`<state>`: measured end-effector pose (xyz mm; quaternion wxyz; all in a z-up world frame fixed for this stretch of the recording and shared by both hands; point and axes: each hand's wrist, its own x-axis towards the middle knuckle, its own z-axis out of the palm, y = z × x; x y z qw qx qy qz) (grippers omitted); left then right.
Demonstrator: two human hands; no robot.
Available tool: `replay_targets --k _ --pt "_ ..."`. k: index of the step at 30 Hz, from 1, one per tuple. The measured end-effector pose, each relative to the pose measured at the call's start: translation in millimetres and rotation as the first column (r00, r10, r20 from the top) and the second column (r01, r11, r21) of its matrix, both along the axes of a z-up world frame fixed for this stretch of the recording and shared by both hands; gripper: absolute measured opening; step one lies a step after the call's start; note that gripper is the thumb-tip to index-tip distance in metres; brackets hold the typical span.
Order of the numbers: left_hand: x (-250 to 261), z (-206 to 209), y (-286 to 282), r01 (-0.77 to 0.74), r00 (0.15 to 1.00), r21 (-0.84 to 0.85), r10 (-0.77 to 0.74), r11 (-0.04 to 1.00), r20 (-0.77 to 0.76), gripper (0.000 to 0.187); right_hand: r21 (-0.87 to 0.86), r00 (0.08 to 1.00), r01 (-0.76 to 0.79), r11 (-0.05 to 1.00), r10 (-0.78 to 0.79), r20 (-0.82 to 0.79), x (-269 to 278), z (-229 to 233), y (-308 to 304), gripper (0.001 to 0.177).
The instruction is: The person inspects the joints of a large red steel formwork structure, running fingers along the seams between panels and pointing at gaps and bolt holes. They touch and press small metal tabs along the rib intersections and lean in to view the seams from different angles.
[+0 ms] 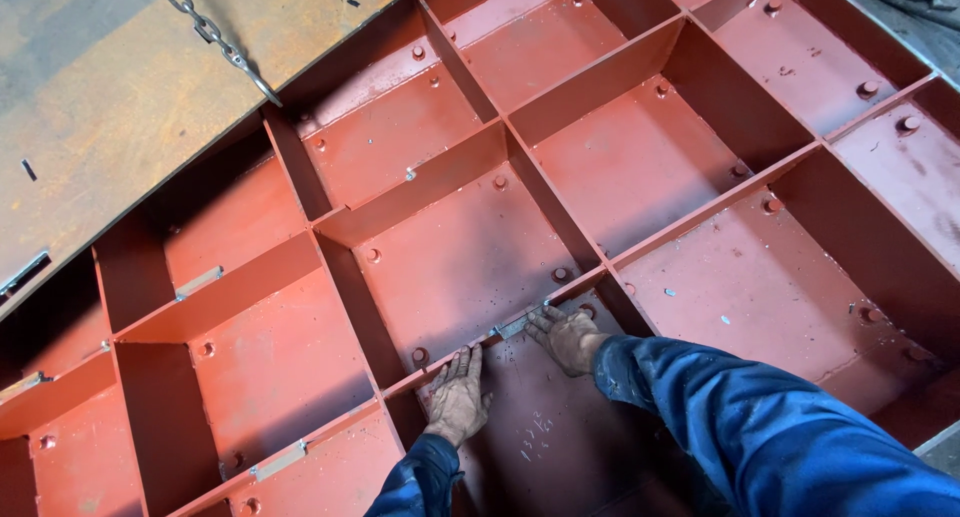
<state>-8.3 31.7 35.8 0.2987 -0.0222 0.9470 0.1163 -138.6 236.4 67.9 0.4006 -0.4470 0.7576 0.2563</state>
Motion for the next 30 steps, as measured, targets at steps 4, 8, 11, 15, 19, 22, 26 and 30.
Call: replay_targets --k 4,8,11,15,19,22,26,30 --pt "5.6 -3.9 -2.9 -0.018 1.0 0.009 0.018 1.0 -0.02 0.095 -0.041 0.997 -0.074 0.996 0.072 -0.042 -0.6 -44.2 5.4 0.087" --pt "6.3 -0.6 -4.6 -0.055 0.998 0.049 0.057 0.997 -0.024 0.094 -0.025 1.0 0.022 0.999 -0.022 -0.018 2.2 26.2 -1.0 0.086" --pt "4.6 8.0 -5.1 -0.085 0.996 0.074 0.087 0.994 -0.015 0.093 -0.001 0.996 0.083 0.997 -0.083 0.017 2.0 36.6 -2.6 0.086" --pt "6.1 13.7 -4.8 -0.124 0.991 0.103 0.128 0.987 -0.031 0.092 -0.053 1.0 0.014 0.999 -0.015 -0.013 -0.4 -25.2 5.7 0.084" --pt "7.9 8.9 -7.0 -0.128 0.988 0.121 0.137 0.984 -0.07 0.091 -0.06 1.0 0.02 0.998 -0.021 -0.019 0.5 -1.1 3.0 0.083" --pt "7.6 13.9 -6.9 -0.143 0.983 0.158 0.159 0.977 -0.089 0.089 -0.032 0.999 0.044 0.999 -0.044 0.009 0.5 8.3 0.6 0.083" --pt "5.4 14.9 -7.4 -0.17 0.979 0.169 0.186 0.971 -0.086 0.086 -0.005 0.999 0.039 0.999 -0.039 0.028 0.0 16.3 0.0 0.083" --pt "5.4 5.0 -10.4 -0.163 0.977 0.17 0.182 0.972 -0.108 0.084 -0.063 1.0 -0.008 0.998 0.007 -0.01 1.8 -3.4 4.3 0.081"
